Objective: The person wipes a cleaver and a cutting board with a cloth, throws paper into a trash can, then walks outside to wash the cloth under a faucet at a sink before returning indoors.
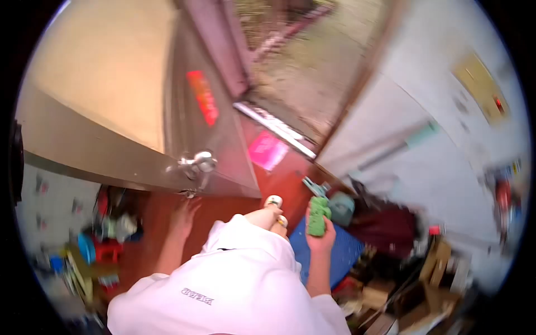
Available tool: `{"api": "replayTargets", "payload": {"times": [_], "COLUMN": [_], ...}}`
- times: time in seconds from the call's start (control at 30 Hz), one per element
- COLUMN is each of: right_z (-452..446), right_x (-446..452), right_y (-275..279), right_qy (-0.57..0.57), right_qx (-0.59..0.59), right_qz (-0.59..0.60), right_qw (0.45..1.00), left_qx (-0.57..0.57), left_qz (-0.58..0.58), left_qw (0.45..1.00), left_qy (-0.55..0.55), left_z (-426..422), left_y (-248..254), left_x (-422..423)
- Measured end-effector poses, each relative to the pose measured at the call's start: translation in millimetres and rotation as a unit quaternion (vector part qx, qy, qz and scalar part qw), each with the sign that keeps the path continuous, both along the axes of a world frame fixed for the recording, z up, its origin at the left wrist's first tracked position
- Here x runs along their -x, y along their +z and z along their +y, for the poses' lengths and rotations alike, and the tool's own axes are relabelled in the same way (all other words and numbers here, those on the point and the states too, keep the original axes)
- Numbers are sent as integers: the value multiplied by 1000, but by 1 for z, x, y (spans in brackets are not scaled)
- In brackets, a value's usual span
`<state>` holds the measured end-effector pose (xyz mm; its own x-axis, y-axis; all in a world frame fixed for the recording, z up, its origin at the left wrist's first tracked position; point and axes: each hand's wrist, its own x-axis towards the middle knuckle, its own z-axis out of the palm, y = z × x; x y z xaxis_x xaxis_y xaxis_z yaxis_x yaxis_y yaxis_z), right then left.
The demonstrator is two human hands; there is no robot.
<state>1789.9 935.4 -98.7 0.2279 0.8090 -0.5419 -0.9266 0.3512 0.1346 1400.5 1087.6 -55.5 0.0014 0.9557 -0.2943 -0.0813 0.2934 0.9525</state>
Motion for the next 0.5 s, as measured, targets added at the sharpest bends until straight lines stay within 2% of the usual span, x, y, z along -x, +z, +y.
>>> {"api": "replayTargets", "payload": {"times": [0.03,0.1,0.13,0.2,0.27,0.37,0.43,0.47,0.5], "right_z": [13,42,57,91,117,179,226,255,283], "right_x": [1,7,8,15,-30,-22,-24,-51,-101], "right_y": [1,-1,3,7,-36,-31,-28,-60,-129], "right_qy": [38,108,139,172,223,262,307,318,359], "right_qx": [7,-20,-13,-26,-46,-29,-46,-50,-106], "right_qz": [9,-26,-12,-17,19,1,-41,-55,-86], "right_qw": [999,994,990,985,973,965,950,945,923], "left_qx": [-30,-32,-1,-34,-74,-91,-112,-138,-148], "left_qz": [-16,-40,-99,-92,-61,-100,-100,-92,-53], "left_qw": [999,986,949,891,850,791,760,744,703], "left_qy": [25,160,298,443,517,596,633,647,694], "left_z": [-12,-30,-18,12,27,55,73,85,94], "left_y": [-22,-12,1,12,-20,14,18,-8,-46], "left_x": [21,20,5,26,9,52,89,80,65]}}
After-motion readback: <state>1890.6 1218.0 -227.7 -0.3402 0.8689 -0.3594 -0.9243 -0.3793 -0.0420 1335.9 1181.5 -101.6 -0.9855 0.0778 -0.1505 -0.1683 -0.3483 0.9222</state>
